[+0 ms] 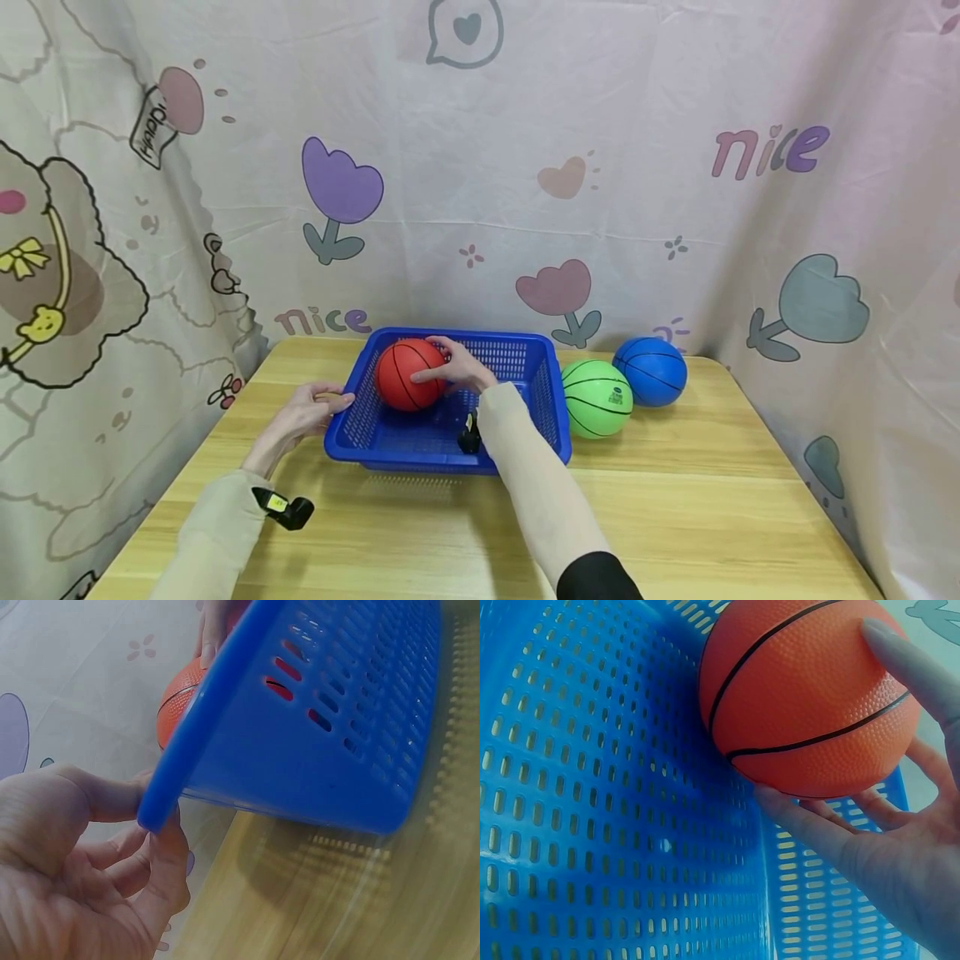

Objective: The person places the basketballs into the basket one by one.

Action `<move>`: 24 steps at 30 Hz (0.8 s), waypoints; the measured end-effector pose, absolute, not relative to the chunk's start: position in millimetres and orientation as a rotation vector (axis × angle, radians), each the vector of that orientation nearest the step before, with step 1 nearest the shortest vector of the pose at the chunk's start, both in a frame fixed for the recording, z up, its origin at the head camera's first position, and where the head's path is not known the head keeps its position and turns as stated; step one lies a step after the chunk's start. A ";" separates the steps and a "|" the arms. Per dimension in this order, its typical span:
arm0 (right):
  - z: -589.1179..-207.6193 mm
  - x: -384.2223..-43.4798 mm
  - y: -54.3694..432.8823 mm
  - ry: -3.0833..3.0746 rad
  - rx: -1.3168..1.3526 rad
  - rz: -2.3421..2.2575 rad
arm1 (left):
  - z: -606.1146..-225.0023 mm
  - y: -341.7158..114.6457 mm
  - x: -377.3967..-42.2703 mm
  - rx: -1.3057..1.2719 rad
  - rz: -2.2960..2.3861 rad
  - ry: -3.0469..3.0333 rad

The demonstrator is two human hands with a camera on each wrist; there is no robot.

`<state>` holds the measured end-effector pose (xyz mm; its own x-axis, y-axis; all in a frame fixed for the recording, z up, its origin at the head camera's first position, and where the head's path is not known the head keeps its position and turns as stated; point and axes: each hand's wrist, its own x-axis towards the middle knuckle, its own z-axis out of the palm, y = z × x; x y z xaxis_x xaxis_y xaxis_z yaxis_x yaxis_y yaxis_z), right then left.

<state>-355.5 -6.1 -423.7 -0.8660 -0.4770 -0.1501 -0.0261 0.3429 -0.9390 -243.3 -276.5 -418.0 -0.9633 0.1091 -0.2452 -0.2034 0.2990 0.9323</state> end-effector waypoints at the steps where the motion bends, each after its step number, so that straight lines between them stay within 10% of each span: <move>1: -423.9 -355.8 -6.1 2.212 -0.443 -1.534 | -418.2 -276.4 -243.4 -0.089 1.718 2.304; 24: -413.4 -354.7 -3.5 2.187 -0.448 -1.442 | -417.7 -277.9 -244.7 -0.099 1.714 2.291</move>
<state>-354.7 -3.5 -413.4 -0.8314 -0.5141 -0.2107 -0.0091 0.3917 -0.9201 -244.7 -277.9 -417.7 -0.9591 0.1101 -0.2607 -0.2189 0.2950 0.9301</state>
